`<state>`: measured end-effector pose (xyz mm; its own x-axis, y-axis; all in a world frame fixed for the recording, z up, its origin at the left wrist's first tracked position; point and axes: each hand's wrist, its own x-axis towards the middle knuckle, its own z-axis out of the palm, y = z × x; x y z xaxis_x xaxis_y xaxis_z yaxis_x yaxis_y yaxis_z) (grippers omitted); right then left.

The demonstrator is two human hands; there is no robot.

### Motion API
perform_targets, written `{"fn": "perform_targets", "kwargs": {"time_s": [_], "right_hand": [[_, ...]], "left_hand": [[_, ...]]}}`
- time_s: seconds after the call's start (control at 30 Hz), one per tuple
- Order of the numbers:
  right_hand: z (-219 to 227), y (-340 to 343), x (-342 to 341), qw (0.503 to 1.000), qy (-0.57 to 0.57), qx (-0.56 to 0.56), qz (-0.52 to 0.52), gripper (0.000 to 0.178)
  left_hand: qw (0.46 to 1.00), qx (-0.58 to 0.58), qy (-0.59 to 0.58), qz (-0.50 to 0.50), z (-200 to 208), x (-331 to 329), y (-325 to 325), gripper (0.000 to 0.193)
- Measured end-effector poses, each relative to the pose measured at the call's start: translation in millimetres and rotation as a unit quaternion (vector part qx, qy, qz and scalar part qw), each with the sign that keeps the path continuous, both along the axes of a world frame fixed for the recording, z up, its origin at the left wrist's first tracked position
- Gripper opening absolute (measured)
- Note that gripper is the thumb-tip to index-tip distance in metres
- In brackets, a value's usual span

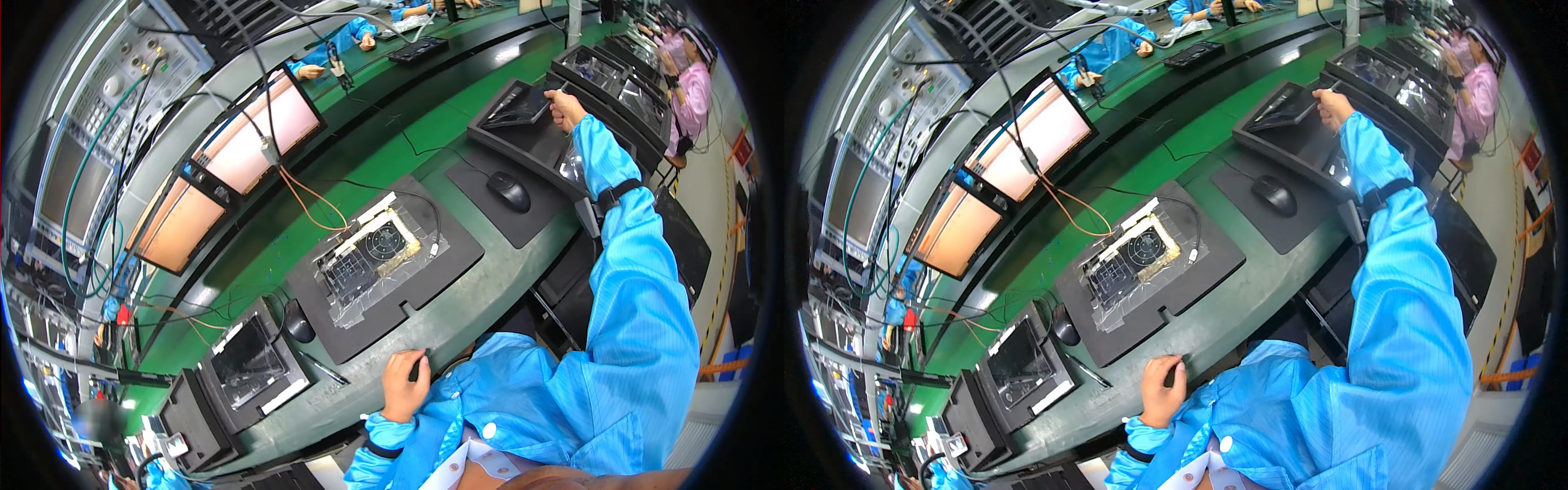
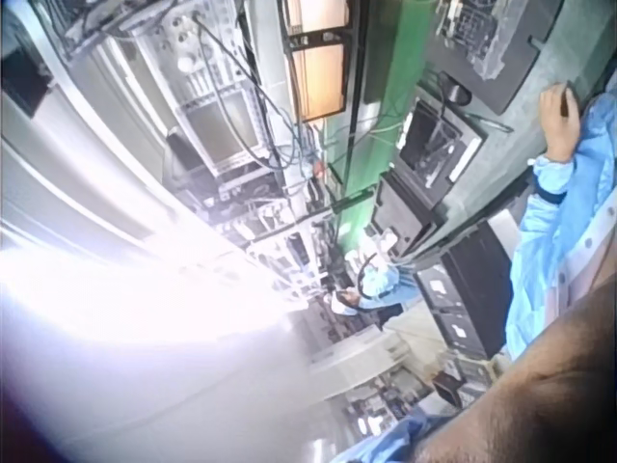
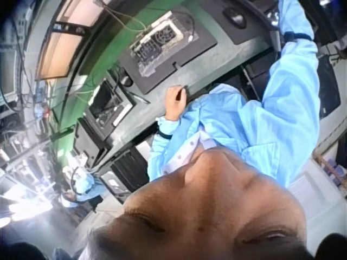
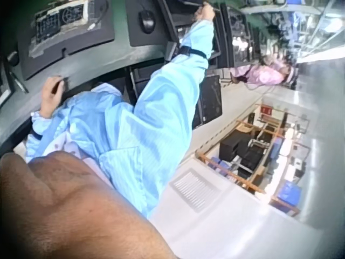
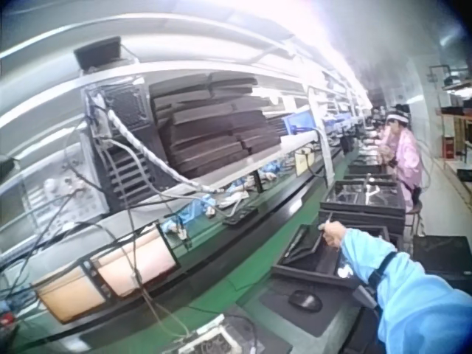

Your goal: Assembling and testing tablet-like electronic devices on a production line.

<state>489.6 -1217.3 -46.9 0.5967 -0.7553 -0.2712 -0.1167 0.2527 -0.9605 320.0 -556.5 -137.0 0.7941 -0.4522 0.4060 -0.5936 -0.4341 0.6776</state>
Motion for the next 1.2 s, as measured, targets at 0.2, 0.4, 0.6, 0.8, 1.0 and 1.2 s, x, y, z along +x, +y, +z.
{"fn": "perform_targets", "kwargs": {"time_s": [0.2, 0.4, 0.6, 0.8, 1.0, 1.2], "right_hand": [[96, 79, -46, 0.994, -0.046, -0.010, 0.103, 0.020], [115, 222, -127, 0.941, 0.003, -0.152, 0.302, 0.024], [4, 340, -76, 0.795, -0.073, -0.319, 0.511, 0.041], [-38, 357, -78, 0.615, -0.084, -0.629, 0.468, 0.024], [35, 462, -118, 0.765, -0.184, -0.285, 0.548, 0.024], [41, 490, -116, 0.718, -0.229, -0.397, 0.525, 0.021]], "left_hand": [[0.973, -0.073, 0.215, -0.039, 54, 13, 23, 0.026], [0.703, -0.401, 0.545, -0.220, 94, 42, -26, 0.054], [0.583, -0.513, 0.616, -0.133, 50, 14, 0, 0.047], [0.555, -0.676, 0.480, -0.067, 51, 9, 76, 0.045], [0.542, -0.744, 0.391, 0.004, 49, 17, 93, 0.033], [0.561, -0.729, 0.393, 0.008, 56, 6, 90, 0.034]]}}
